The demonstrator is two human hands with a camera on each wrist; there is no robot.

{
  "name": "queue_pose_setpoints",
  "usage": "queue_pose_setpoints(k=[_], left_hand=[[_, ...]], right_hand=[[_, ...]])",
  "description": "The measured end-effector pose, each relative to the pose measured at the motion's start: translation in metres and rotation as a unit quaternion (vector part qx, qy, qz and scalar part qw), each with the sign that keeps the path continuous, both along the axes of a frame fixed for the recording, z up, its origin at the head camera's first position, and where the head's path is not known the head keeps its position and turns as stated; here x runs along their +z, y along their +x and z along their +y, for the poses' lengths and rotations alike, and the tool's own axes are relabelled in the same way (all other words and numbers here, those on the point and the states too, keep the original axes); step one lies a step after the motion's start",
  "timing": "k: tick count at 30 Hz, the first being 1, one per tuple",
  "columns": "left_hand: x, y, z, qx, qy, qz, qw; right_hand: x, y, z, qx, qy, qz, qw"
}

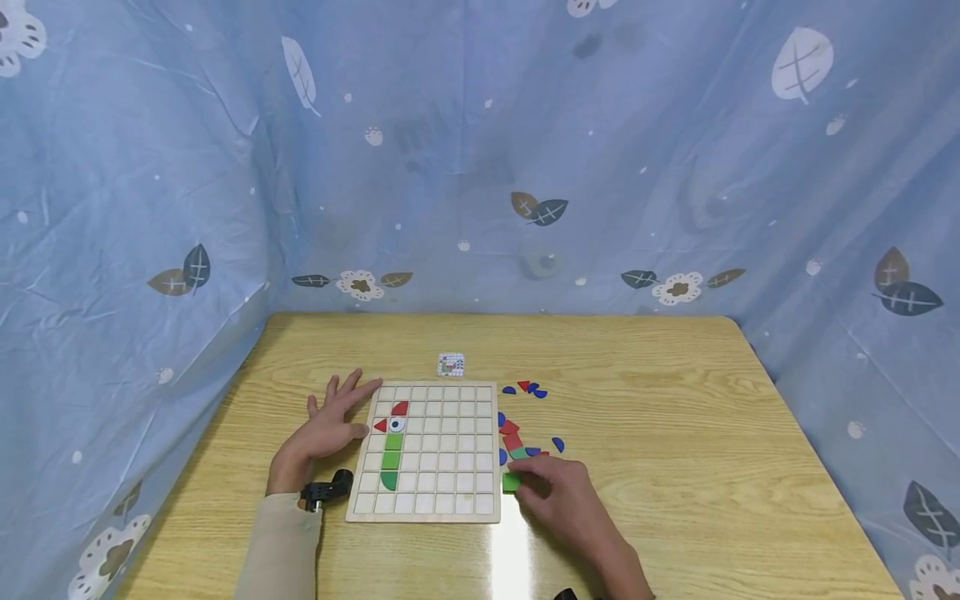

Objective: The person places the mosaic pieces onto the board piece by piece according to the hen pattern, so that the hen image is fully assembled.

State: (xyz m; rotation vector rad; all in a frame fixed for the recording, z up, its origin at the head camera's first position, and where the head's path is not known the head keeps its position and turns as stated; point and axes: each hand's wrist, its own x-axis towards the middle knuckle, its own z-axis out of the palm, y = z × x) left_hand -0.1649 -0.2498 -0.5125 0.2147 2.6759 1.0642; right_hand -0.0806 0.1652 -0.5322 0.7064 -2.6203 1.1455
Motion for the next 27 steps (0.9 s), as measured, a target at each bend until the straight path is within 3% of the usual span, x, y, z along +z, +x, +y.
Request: queue_pose_setpoints(k=[17, 27], left_hand=[[-0.001, 0.001, 0.001, 0.006, -0.003, 0.008, 0.9999], [-0.002, 0.0, 0.0, 0.002, -0.001, 0.007, 1.0]], right_hand=[[0.014, -0.009, -0.034, 0.055, -0.058, 0.022, 0.9965], [0.017, -0.014, -0.062, 0.084, -0.078, -0.025, 0.993]])
